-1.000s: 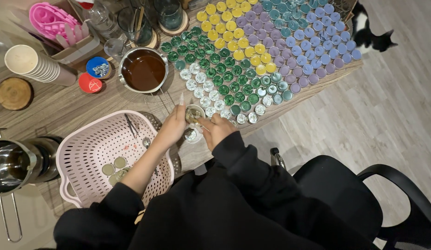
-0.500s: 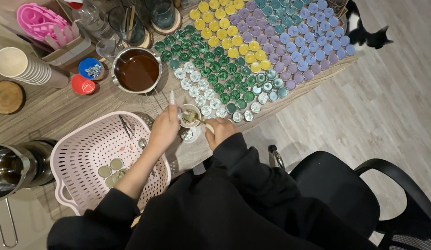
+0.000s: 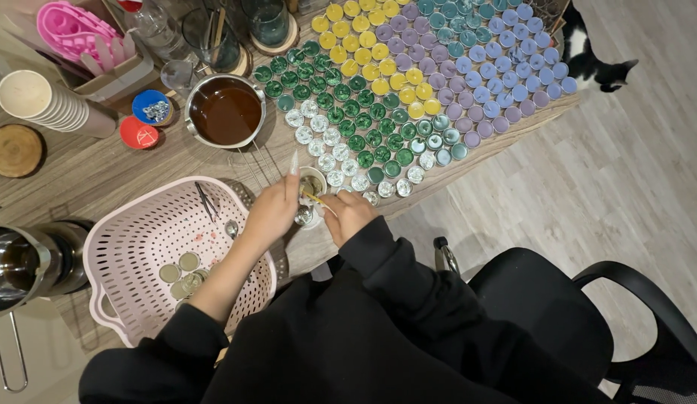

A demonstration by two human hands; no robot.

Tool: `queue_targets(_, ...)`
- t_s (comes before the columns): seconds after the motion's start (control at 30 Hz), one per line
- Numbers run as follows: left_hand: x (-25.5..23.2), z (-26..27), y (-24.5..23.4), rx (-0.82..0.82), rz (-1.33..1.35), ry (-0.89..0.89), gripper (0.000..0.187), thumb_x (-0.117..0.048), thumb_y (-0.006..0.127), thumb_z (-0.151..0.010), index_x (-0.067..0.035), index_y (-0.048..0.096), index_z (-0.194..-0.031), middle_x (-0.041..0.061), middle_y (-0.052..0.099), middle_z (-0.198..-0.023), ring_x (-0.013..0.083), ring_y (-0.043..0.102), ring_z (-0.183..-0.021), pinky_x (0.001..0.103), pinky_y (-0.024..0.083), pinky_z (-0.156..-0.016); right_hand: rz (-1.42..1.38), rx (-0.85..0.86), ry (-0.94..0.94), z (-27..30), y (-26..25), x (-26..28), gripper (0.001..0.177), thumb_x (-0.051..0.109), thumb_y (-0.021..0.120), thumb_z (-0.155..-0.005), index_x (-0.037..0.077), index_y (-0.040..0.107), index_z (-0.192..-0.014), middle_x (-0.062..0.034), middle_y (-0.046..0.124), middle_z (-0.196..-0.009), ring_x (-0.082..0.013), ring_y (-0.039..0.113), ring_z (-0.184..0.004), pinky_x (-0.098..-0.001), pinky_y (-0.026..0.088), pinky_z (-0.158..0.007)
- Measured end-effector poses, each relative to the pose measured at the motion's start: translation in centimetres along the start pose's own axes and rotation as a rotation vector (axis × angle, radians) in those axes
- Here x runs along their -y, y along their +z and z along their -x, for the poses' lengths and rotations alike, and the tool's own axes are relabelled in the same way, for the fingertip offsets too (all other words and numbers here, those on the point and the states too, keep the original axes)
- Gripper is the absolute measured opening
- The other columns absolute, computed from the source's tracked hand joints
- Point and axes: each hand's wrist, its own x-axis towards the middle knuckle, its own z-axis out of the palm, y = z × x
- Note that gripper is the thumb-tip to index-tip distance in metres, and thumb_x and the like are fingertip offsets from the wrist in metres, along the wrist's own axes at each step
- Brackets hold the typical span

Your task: The person prepares candle wicks by attaching wick sustainers and placing the wicks into metal tealight cups by hand.

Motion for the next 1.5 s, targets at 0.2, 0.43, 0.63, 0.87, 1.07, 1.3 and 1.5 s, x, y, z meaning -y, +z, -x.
queue_targets(0.2, -1.1, 0.6, -0.6, -0.104, -0.385, -0.006, 0.060, -0.044, 0.026, -0.110, 0.004, 0.062, -0.110, 0.022, 0.069, -0.073, 0.0412, 0.070, -0.071, 0.052, 0.056, -0.065, 0.073, -0.003, 0.045, 0.4, 0.7, -1.4, 0.025, 0.009, 0.067, -0.087, 0.007, 0.075, -0.111, -0.0184, 0.064, -0.089, -0.0402, 0.063, -0.086, -0.0493, 0.051, -0.077)
queue_targets(0.43, 0.7, 0.4, -1.4, -0.083, 0.264, -0.139, 0.072, -0.053, 0.023, -0.109, -0.003, 0.071, -0.090, 0.007, 0.063, -0.067, 0.0208, 0.061, -0.059, 0.037, 0.054, -0.061, 0.107, -0.022, 0.030, 0.5, 2.9, -6.2, 0.018, 0.011, 0.068, -0.090, 0.001, 0.068, -0.106, -0.0207, 0.068, -0.096, -0.0431, 0.064, -0.089, -0.0505, 0.051, -0.080)
queue_targets(0.63, 1.1, 3.3, -2.4, 0.148, 0.716, -0.359, 0.087, -0.064, 0.007, -0.104, -0.004, 0.065, -0.078, 0.006, 0.055, -0.058, 0.0192, 0.050, -0.052, 0.037, 0.050, -0.058, -0.293, 0.051, 0.256, 0.3, 2.0, -3.4, 0.028, 0.018, 0.066, -0.096, 0.003, 0.067, -0.119, -0.0176, 0.073, -0.090, -0.0297, 0.069, -0.080, -0.0383, 0.054, -0.072)
queue_targets(0.87, 0.0, 7.6, -0.9, 0.219, 0.778, -0.382, 0.096, -0.066, 0.002, -0.101, 0.000, 0.065, -0.074, 0.005, 0.061, -0.061, 0.0148, 0.054, -0.056, 0.029, 0.048, -0.061, -0.789, 0.272, 0.342, 1.0, 4.7, 0.2, 0.022, 0.016, 0.066, -0.098, 0.000, 0.066, -0.113, -0.0027, 0.072, -0.084, -0.0052, 0.065, -0.075, -0.0238, 0.055, -0.070)
queue_targets(1.07, 0.2, 8.8, -1.9, 0.187, 0.688, -0.238, 0.078, -0.064, 0.016, -0.099, -0.014, 0.075, -0.102, 0.004, 0.058, -0.061, 0.0144, 0.053, -0.054, 0.030, 0.049, -0.061, -0.787, 0.233, 0.377, 2.7, 5.4, -0.2, 0.034, 0.009, 0.067, -0.093, 0.001, 0.062, -0.126, 0.0002, 0.065, -0.095, -0.0010, 0.052, -0.067, -0.0187, 0.043, -0.059)
queue_targets(1.3, 0.0, 8.6, -0.2, 0.169, 0.493, -0.192, 0.078, -0.052, 0.033, -0.107, 0.007, 0.066, -0.069, 0.010, 0.061, -0.050, 0.0188, 0.060, -0.040, 0.033, 0.051, -0.046, -1.026, 0.132, 0.406, 5.4, 6.6, -2.9, 0.038, 0.003, 0.062, -0.095, 0.001, 0.057, -0.133, -0.0049, 0.071, -0.105, -0.0052, 0.067, -0.087, -0.0205, 0.054, -0.077)
queue_targets(1.5, 0.0, 7.8, 0.8, 0.285, 0.500, -0.145, 0.059, -0.043, 0.038, -0.105, 0.002, 0.071, -0.086, 0.010, 0.068, -0.059, 0.0182, 0.060, -0.041, 0.032, 0.050, -0.044, -1.026, 0.028, 0.669, 9.0, 7.3, -8.0, 0.028, 0.007, 0.060, -0.094, 0.003, 0.063, -0.121, -0.0056, 0.066, -0.080, -0.0078, 0.050, -0.051, -0.0236, 0.038, -0.046)
